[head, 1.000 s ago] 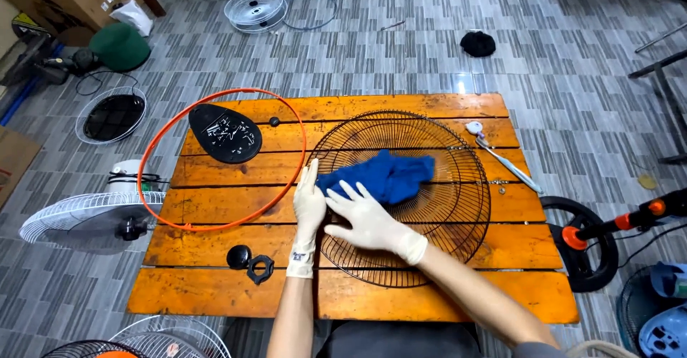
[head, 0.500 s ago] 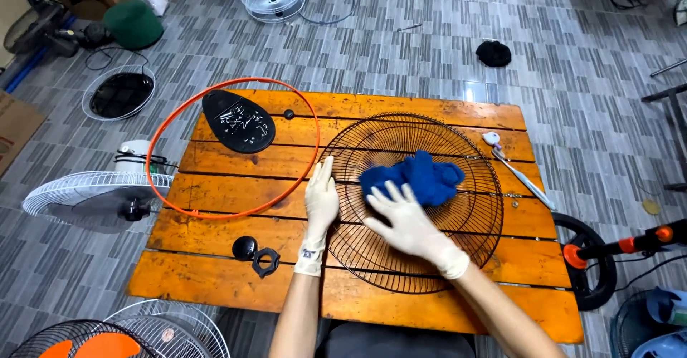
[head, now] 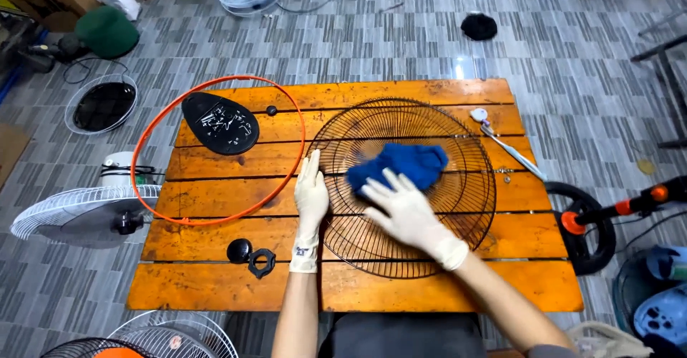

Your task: Cleaning a metal fan grill using a blue cloth

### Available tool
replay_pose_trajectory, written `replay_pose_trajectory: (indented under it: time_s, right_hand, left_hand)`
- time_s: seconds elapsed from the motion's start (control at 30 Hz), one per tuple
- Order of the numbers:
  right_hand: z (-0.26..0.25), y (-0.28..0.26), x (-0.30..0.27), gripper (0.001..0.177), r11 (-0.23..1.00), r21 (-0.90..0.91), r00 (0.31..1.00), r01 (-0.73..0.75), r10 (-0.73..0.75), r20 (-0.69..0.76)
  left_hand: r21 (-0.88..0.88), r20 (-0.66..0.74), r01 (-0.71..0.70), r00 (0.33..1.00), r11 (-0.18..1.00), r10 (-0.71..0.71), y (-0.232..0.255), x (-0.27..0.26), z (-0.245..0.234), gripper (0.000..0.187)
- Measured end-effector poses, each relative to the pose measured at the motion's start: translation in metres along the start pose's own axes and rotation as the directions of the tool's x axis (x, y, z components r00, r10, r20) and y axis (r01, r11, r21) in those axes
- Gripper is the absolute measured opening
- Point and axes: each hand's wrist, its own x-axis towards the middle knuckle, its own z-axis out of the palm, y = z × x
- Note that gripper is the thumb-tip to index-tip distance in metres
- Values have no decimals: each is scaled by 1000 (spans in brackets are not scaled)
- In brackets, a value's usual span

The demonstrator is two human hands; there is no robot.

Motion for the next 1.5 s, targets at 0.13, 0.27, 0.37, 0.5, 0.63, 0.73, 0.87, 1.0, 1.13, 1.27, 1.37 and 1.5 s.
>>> replay_pose_trajectory:
  time_s: [0.13,0.27,0.37,0.5,0.63,0.73,0.87,1.0,1.13,1.27,1.37,1.5]
  right_hand:
    - [-1,29,-8,57,985,-133,993,-111,115,20]
    - [-4,-4,-10,59,984,55,985,-172,171,22]
    - [4,-26,-15,70,994,81,997,-73,71,29]
    - [17,-45,-15,69,990,141,993,-18,1,118]
    - [20,-15,-13,58,997,-72,1000,-6,5,-20]
    - [7,15,-10,57,981,-163,994,-105,97,-57]
    - [-1,4,-13,60,957,-182,969,-228,240,51]
    - [3,-22,-32,62,993,-56,993,-101,104,51]
    - [14,-27,-41,57,999,16,996,-33,31,82]
    - [14,-17,-41,47,999,-22,996,49,-47,81]
    - [-4,12,-20,61,989,-132,993,-66,78,87]
    - [-5,28,-19,56,990,-139,998,-29,21,-64]
  left_hand:
    - [0,-17,-16,1000,1000,16,4,0,1,61]
    - [39,-44,-21,999,999,23,8,-3,0,62]
    - [53,-58,-33,998,998,36,1,-1,5,62]
    - [80,-50,-46,998,996,50,-6,1,9,63]
    - [62,-45,-52,997,997,55,6,-3,3,61]
    - [35,-38,-22,999,999,23,15,-3,-3,60]
    - [31,-28,23,999,999,-22,14,-2,-1,59]
    - [50,-71,-20,997,999,24,13,-5,1,59]
    - [74,-85,-52,995,996,58,10,-3,3,59]
    - [88,-95,-74,992,993,82,10,-4,3,59]
    - [90,-92,-87,991,992,95,2,-2,6,59]
    - [69,-81,-75,993,995,81,4,-1,6,59]
